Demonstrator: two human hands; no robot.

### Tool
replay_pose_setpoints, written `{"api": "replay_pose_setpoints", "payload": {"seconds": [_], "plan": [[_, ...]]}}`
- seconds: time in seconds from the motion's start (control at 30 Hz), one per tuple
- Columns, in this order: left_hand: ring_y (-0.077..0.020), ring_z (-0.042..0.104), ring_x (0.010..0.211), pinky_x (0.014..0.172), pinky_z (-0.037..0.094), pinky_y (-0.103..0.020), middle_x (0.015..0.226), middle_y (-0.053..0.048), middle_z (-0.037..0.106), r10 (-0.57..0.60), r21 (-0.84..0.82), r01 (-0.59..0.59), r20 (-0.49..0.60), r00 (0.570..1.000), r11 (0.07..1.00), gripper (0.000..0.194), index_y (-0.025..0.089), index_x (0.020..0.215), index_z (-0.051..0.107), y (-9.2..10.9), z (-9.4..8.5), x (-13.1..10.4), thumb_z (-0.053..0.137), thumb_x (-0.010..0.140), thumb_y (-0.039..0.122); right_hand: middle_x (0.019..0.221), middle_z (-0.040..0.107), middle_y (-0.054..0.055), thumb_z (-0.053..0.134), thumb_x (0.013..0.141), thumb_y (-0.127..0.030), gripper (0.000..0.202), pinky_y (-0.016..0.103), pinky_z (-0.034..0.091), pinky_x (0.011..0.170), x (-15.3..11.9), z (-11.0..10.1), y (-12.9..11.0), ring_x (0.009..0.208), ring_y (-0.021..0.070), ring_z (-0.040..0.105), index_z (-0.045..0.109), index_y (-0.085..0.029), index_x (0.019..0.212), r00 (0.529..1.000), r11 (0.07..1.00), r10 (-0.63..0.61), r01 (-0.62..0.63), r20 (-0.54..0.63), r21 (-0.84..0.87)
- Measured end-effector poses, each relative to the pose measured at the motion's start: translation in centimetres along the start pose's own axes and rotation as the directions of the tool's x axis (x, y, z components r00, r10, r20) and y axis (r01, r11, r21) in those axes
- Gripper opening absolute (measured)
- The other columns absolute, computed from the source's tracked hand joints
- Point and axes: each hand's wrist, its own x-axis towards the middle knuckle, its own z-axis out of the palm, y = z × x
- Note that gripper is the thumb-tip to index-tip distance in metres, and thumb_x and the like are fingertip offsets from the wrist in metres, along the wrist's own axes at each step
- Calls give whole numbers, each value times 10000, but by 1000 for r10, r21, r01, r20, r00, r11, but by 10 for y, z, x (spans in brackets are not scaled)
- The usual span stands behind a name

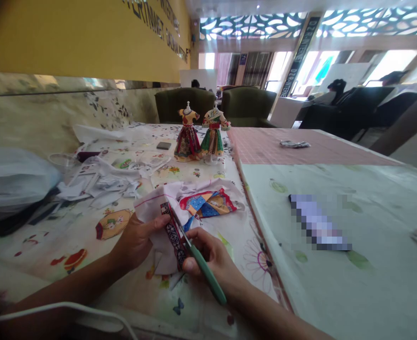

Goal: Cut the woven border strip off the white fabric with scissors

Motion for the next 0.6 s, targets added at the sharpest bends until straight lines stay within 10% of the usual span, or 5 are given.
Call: {"api": "replay_pose_setpoints", "payload": {"seconds": [0.6], "plan": [[-187,722,739,745,594,-302,857,-36,800,-15,-19,16,17,1000,1000,301,175,983,798,0,3,-1,894,700,213,603,506,-85,860,668,-681,613,181,279,408,-2,0,2,431,58,370,611,-190,939,998,998,60,-59,-37,25]]}}
